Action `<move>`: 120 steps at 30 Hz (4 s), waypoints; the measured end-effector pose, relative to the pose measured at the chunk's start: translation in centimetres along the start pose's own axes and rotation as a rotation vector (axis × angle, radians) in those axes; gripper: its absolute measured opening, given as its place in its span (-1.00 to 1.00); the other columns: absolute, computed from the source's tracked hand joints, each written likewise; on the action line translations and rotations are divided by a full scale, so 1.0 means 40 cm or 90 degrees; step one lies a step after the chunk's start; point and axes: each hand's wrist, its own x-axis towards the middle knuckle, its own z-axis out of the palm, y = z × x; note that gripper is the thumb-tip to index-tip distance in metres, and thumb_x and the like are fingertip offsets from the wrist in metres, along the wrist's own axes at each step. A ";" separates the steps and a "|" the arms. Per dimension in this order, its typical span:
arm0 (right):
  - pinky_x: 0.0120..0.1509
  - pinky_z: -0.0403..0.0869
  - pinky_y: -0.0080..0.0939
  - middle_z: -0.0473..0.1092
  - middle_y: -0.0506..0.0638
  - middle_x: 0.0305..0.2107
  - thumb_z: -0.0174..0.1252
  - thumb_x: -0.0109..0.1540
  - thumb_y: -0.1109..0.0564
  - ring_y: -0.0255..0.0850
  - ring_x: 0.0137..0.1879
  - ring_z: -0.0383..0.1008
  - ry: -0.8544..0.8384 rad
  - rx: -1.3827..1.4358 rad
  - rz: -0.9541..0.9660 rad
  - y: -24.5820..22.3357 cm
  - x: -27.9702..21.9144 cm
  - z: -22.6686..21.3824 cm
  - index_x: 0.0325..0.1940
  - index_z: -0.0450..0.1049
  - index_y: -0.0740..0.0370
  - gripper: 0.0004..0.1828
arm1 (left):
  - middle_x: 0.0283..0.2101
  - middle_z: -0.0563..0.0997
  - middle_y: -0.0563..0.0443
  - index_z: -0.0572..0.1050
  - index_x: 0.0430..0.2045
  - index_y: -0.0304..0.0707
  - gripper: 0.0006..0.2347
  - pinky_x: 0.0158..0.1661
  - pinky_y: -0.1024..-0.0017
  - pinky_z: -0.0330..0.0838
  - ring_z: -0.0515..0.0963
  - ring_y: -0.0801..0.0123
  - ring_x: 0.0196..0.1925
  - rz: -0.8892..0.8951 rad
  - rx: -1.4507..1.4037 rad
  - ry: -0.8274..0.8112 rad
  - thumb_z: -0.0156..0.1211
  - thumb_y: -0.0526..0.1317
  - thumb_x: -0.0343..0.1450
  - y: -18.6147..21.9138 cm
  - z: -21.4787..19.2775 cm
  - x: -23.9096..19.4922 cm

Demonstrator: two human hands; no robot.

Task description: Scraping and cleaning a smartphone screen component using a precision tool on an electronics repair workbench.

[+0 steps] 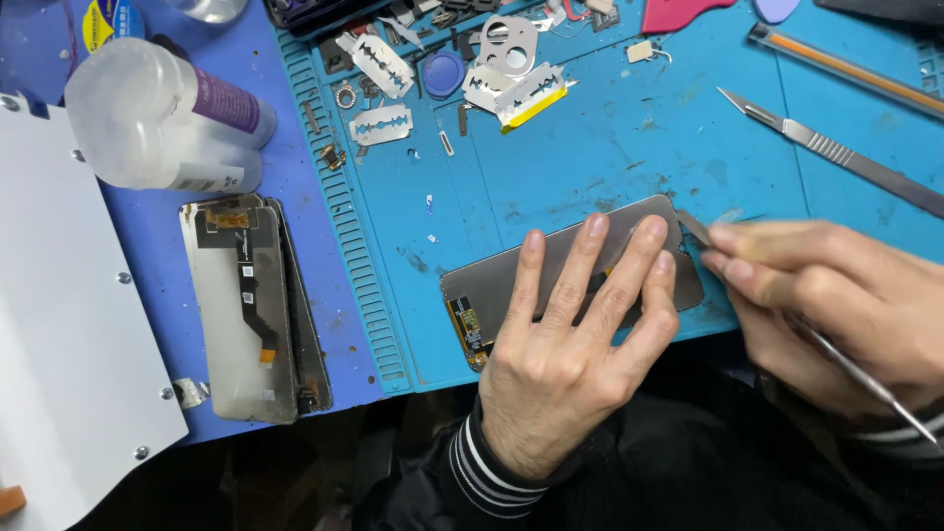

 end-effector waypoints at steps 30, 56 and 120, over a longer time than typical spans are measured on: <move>0.12 0.62 -0.10 0.55 0.20 -0.19 0.35 0.22 0.44 0.00 -0.02 0.66 -0.017 0.002 0.044 -0.016 -0.006 -0.005 -0.23 0.50 0.41 -0.86 | 0.28 0.53 0.04 0.63 -0.04 -0.08 -0.93 0.35 -0.05 0.36 0.56 0.07 0.34 -0.004 0.001 0.008 0.34 -0.25 0.63 -0.003 -0.004 0.001; 0.08 0.60 -0.10 0.57 0.35 -0.19 0.31 0.25 0.47 0.06 -0.07 0.66 0.001 -0.016 0.041 -0.043 0.050 -0.014 -0.33 0.48 0.51 -0.87 | 0.31 0.51 0.04 0.60 0.02 -0.10 -0.89 0.35 -0.07 0.35 0.50 0.05 0.37 0.008 0.003 -0.009 0.26 -0.25 0.64 0.000 -0.007 0.000; -0.05 0.54 -0.34 0.60 0.11 -0.34 0.41 0.16 0.33 -0.24 -0.22 0.64 0.212 -0.031 0.383 -0.098 0.071 -0.027 -0.39 0.56 0.32 -0.88 | 0.43 0.10 -0.34 0.19 0.41 0.04 -0.28 -0.08 0.17 0.54 0.69 0.25 -0.23 -0.199 -0.428 -0.234 0.29 0.17 0.35 -0.187 -0.213 -0.033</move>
